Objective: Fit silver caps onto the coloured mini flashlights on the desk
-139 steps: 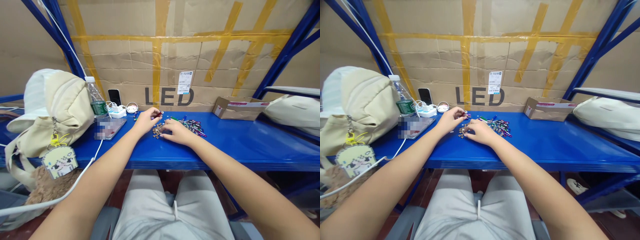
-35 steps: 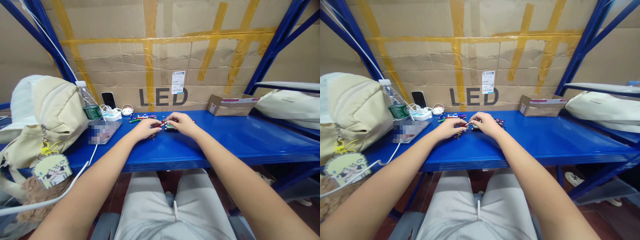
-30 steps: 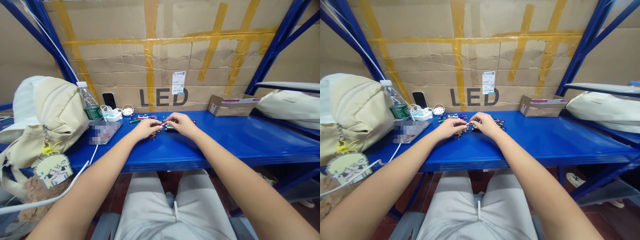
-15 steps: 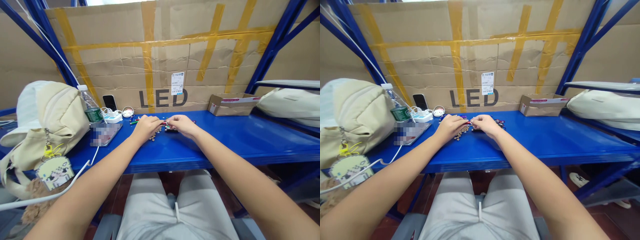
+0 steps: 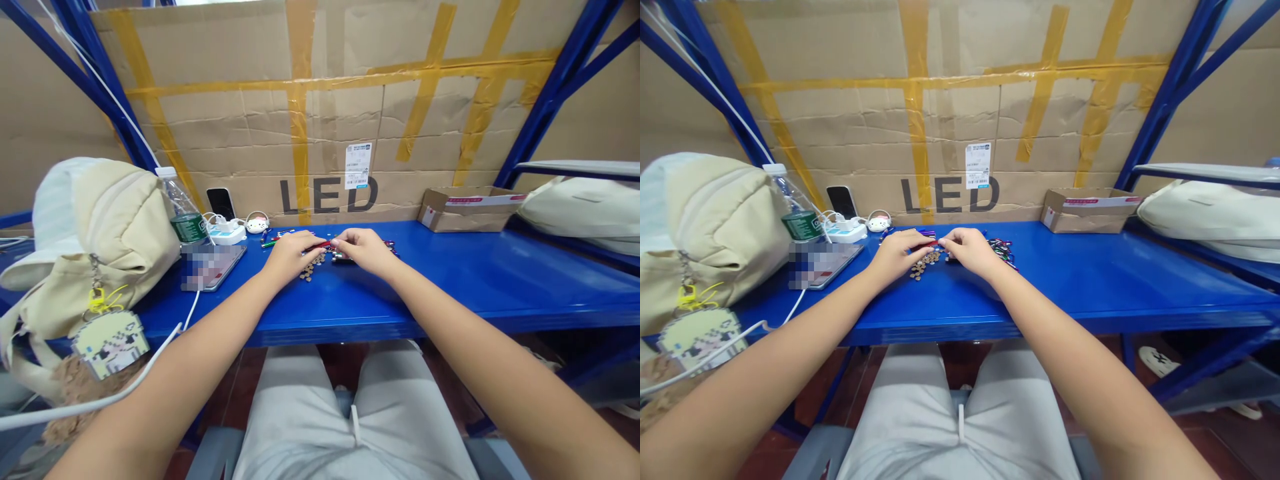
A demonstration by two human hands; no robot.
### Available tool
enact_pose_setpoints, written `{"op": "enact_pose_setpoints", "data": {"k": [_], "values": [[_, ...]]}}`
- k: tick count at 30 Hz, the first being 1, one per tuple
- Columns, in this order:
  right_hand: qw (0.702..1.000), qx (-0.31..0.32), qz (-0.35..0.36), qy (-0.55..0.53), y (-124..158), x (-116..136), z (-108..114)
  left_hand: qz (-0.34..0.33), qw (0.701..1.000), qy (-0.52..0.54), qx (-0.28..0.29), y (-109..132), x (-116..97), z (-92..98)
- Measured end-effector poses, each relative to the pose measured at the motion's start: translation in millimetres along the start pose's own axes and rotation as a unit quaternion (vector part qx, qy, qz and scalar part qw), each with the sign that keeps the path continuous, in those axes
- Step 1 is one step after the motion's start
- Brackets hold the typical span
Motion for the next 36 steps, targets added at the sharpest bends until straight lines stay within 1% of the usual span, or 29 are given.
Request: {"op": "enact_pose_setpoints", "data": {"k": [4, 6, 8, 9, 11, 14, 15, 17, 19, 20, 23, 27, 30, 33, 36], "values": [[1.0, 0.012, -0.017, -0.023, 0.3, -1.3, -0.8, -0.029, 0.995, -0.09, 0.011, 0.2, -8.9, 1.9], [0.999, 0.017, -0.021, -0.027, -0.6, -1.9, -1.6, -0.028, 0.994, -0.103, 0.019, -1.0, -11.0, 1.4], [0.999, 0.017, -0.027, -0.022, -2.2, -2.7, -3.2, -0.009, 0.995, -0.093, 0.031, -2.9, -8.5, -0.9], [0.999, 0.011, -0.03, -0.011, -3.2, -3.4, -3.7, 0.012, 0.996, -0.079, 0.036, -3.5, -4.7, -2.2], [0.999, -0.01, -0.025, 0.033, -5.1, -4.5, -4.3, 0.075, 0.996, -0.035, 0.037, -2.9, 8.3, -3.7], [0.987, -0.028, 0.027, 0.156, -6.7, -5.0, -6.6, 0.187, 0.982, 0.014, 0.031, 6.0, 35.6, -1.8], [0.978, -0.023, 0.048, 0.202, -6.7, -5.7, -8.2, 0.213, 0.976, 0.012, 0.042, 10.3, 44.1, -0.9], [0.958, -0.004, 0.07, 0.28, -6.7, -9.8, -10.9, 0.241, 0.965, -0.019, 0.102, 18.8, 58.2, -0.8], [0.943, 0.018, 0.06, 0.326, -7.2, -15.6, -11.2, 0.258, 0.95, -0.06, 0.167, 26.7, 69.1, -1.0], [0.939, 0.027, 0.049, 0.339, -7.4, -18.0, -10.5, 0.266, 0.942, -0.077, 0.188, 29.8, 73.5, -0.6], [0.933, 0.033, 0.032, 0.357, -7.3, -19.9, -7.5, 0.289, 0.928, -0.098, 0.216, 35.5, 82.3, -1.1], [0.93, 0.033, 0.028, 0.365, -7.3, -19.6, -6.4, 0.289, 0.922, -0.101, 0.238, 39.9, 87.6, -9.6], [0.93, 0.038, 0.03, 0.365, -8.0, -20.9, -8.2, 0.258, 0.933, -0.096, 0.232, 37.0, 86.8, -17.5], [0.931, 0.041, 0.033, 0.361, -9.0, -22.4, -9.8, 0.22, 0.942, -0.103, 0.231, 26.4, 84.3, -25.9], [0.93, 0.034, 0.03, 0.365, -10.5, -24.3, -8.8, 0.205, 0.943, -0.126, 0.232, 10.4, 87.3, -32.3]]}}
Point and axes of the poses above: each hand's wrist, its own y-axis away from the middle knuckle, its own z-axis out of the back of the hand, x = y × z, the point moved 6 cm from there along -y, towards the middle knuckle, and after that the axes turned 9 degrees about -z, right-handed, at the moved point
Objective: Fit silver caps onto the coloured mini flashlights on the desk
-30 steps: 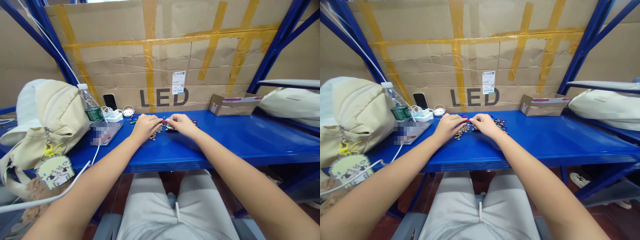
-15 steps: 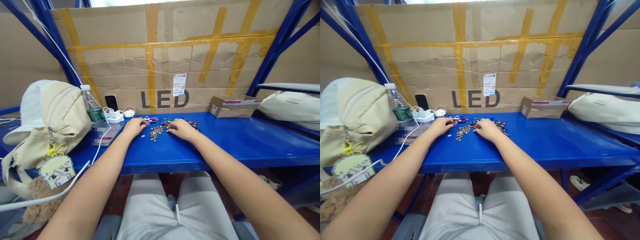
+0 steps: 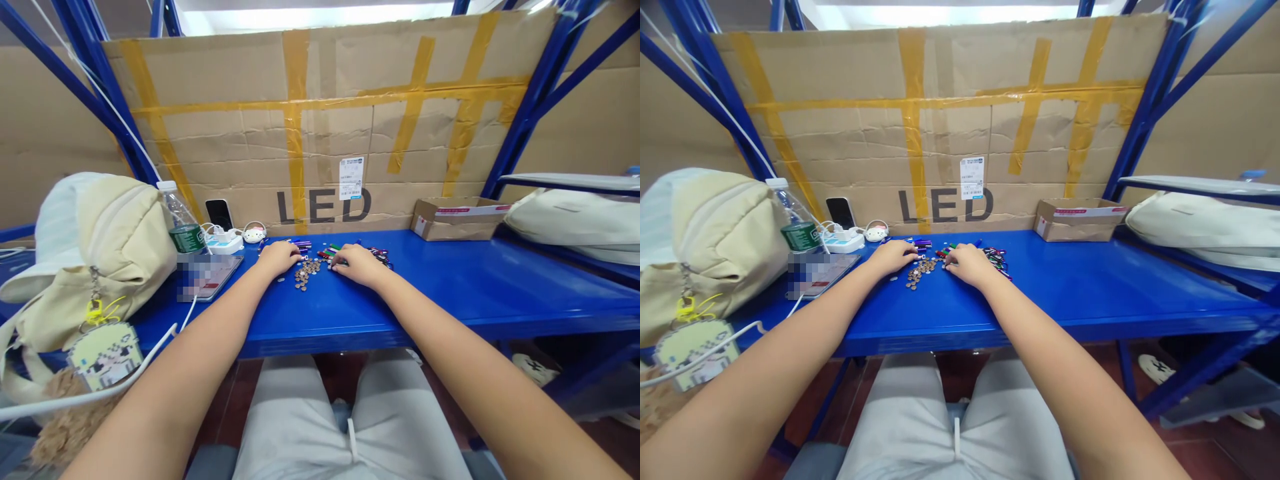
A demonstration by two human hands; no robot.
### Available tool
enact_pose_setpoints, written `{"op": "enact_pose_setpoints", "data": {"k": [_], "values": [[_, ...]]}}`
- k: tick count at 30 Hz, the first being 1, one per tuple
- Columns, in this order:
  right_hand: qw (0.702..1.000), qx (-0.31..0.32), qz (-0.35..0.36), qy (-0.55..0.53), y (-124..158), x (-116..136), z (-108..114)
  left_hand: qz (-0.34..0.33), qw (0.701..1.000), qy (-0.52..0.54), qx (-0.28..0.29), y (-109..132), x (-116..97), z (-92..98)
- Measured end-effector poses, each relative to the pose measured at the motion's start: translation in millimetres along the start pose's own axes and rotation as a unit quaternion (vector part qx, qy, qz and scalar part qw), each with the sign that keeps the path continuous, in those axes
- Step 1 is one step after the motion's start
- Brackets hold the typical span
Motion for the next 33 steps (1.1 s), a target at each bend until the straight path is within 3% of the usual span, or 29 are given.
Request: {"op": "enact_pose_setpoints", "data": {"k": [7, 11, 15, 19, 23, 28, 33], "values": [[1.0, -0.014, -0.016, 0.014, -2.3, -9.1, 0.0, 0.016, 0.999, -0.009, 0.039, -38.4, 9.3, -7.5], [1.0, -0.017, -0.019, 0.012, -3.1, -10.5, 0.6, 0.025, 0.997, -0.008, 0.071, -45.4, 15.4, -11.0], [0.999, -0.033, -0.025, 0.002, -2.5, -11.4, 4.5, 0.022, 0.998, -0.011, 0.066, -43.7, 14.3, 1.4], [0.999, -0.042, -0.006, -0.012, 2.7, -5.0, 8.0, 0.006, 1.0, 0.011, 0.001, -28.9, 6.9, 24.3], [0.999, -0.022, 0.031, -0.004, 6.8, 16.9, 9.8, -0.03, 0.985, 0.153, -0.078, 4.3, -2.4, 36.4], [0.998, 0.013, -0.002, 0.06, -6.2, 39.0, 11.9, -0.045, 0.965, 0.243, -0.086, 38.0, -8.2, 32.4], [0.994, 0.078, -0.051, 0.064, -21.9, 41.2, -2.6, -0.035, 0.96, 0.26, -0.1, 41.0, -9.1, 32.4]]}}
Point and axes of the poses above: each hand's wrist, its own y-axis away from the middle knuckle, its own z-axis out of the back of the hand, x = y × z, the point moved 6 cm from there along -y, towards the middle knuckle, and after that the axes turned 9 degrees about -z, right-handed, at the moved point
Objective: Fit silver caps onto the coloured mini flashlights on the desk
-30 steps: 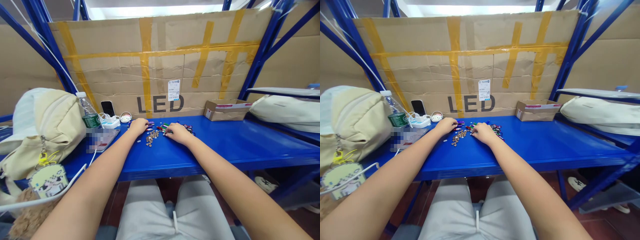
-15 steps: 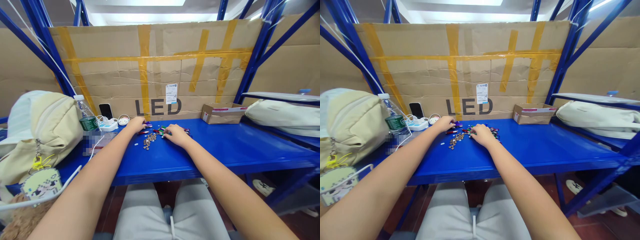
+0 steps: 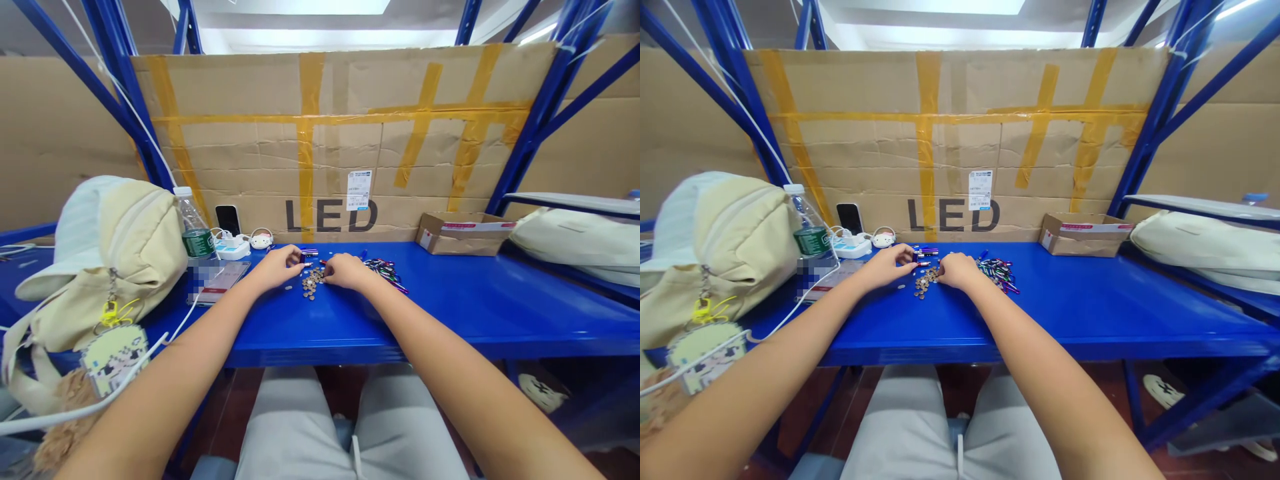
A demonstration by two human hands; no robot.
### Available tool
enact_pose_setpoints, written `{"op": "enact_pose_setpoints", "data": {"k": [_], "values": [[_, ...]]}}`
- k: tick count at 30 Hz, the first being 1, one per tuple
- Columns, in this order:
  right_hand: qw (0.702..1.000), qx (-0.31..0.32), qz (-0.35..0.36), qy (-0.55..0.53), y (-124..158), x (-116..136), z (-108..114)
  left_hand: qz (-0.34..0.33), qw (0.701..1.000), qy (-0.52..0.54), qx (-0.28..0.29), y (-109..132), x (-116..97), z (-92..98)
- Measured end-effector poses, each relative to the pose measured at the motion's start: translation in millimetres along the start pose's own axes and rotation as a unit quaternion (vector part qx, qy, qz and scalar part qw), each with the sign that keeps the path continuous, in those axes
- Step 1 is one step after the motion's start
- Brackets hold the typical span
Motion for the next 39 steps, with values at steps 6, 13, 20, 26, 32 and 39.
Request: {"op": "enact_pose_setpoints", "data": {"k": [6, 13, 20, 26, 32, 39], "values": [[0.996, -0.04, 0.02, -0.071, -1.9, -3.1, -5.2, 0.005, 1.0, 0.019, -0.013, 0.0, 0.1, -1.0], [0.93, -0.179, 0.128, -0.294, 14.6, -6.6, 23.7, -0.045, 0.998, 0.011, 0.032, 2.5, -15.0, -6.4], [0.92, -0.161, 0.16, -0.319, 20.6, 1.4, 22.6, -0.106, 0.993, 0.042, 0.025, 3.3, -28.5, -10.0], [0.921, -0.157, 0.153, -0.321, 22.2, 1.1, 22.0, -0.088, 0.994, 0.058, 0.027, 3.2, -27.9, -9.5], [0.946, -0.154, 0.107, -0.266, 16.2, -6.6, 13.3, -0.065, 0.998, 0.026, 0.009, 1.0, -14.4, -4.4], [0.977, -0.08, 0.157, -0.12, 15.1, 4.9, -7.3, -0.05, 0.999, -0.002, 0.009, 0.7, -5.7, -0.3]]}}
Point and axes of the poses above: each hand's wrist, its own y-axis away from the middle knuckle, its own z-axis out of the back of the hand, x = y × z, the point moved 6 cm from there along -y, towards the middle knuckle, and after that the axes turned 9 degrees about -z, right-handed, at the moved point
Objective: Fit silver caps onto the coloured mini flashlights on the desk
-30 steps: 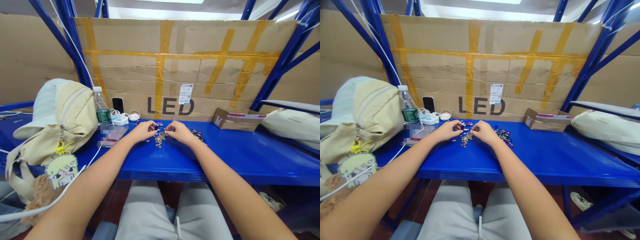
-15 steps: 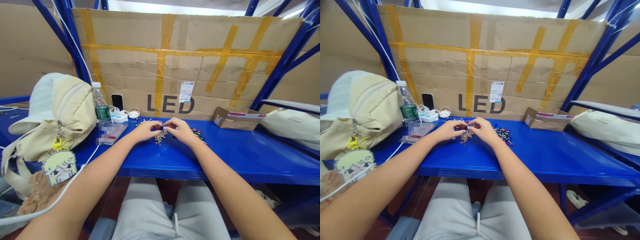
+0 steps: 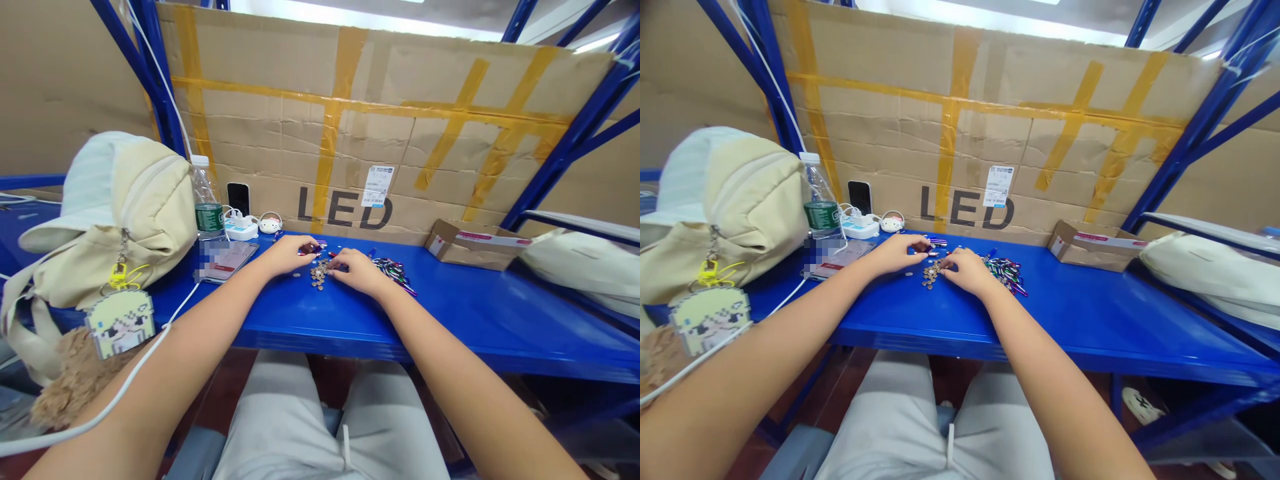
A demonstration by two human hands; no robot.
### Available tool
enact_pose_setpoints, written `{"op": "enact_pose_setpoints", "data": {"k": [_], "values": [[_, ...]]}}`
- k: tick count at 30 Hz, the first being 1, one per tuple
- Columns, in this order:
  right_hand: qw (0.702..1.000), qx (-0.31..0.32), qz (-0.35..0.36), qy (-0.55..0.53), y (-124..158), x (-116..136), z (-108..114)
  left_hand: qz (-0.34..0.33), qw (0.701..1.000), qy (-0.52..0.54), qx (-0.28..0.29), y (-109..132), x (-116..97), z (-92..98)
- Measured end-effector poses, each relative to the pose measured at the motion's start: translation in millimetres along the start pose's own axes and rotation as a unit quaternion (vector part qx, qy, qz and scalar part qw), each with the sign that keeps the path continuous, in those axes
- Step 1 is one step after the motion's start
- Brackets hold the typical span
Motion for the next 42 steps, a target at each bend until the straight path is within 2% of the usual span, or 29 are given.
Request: {"op": "enact_pose_setpoints", "data": {"k": [5, 18, 21, 24, 26, 29, 32, 35, 42], "values": [[0.999, 0.029, 0.029, -0.007, 0.5, 12.9, -7.5, -0.007, 1.0, -0.01, 0.016, 0.4, 0.1, -2.5], [0.996, 0.057, 0.058, -0.024, 3.2, 21.8, -10.9, -0.03, 0.999, -0.018, 0.038, 0.5, -0.4, -6.3], [0.998, 0.017, 0.052, -0.043, 1.7, 18.1, -5.4, -0.011, 1.0, -0.007, 0.016, 0.2, 3.7, -0.4], [0.994, -0.073, 0.01, -0.085, 0.9, 10.3, 10.6, 0.042, 0.998, -0.011, -0.05, 1.4, 12.0, 13.5], [0.986, -0.117, -0.02, -0.115, 1.5, 5.8, 20.1, 0.051, 0.997, -0.006, -0.061, 2.2, 11.7, 15.9], [0.978, -0.122, -0.058, -0.156, 1.6, 1.9, 25.2, 0.002, 1.0, 0.013, 0.003, 1.4, -1.3, 2.7], [0.972, -0.091, -0.1, -0.193, 1.5, -1.6, 23.0, -0.049, 0.998, 0.002, 0.049, 1.1, -15.4, -11.0], [0.962, -0.064, -0.118, -0.236, 1.9, -3.7, 20.3, -0.072, 0.996, -0.003, 0.055, 0.8, -21.7, -15.6], [0.944, -0.026, -0.135, -0.299, 1.9, -8.9, 15.0, -0.084, 0.994, -0.018, 0.062, 1.5, -24.9, -13.1]]}}
Point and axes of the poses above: each hand's wrist, its own y-axis away from the middle knuckle, its own z-axis out of the back of the hand, x = y × z, the point moved 6 cm from there along -y, towards the middle knuckle, and after that the axes turned 9 degrees about -z, right-handed, at the moved point
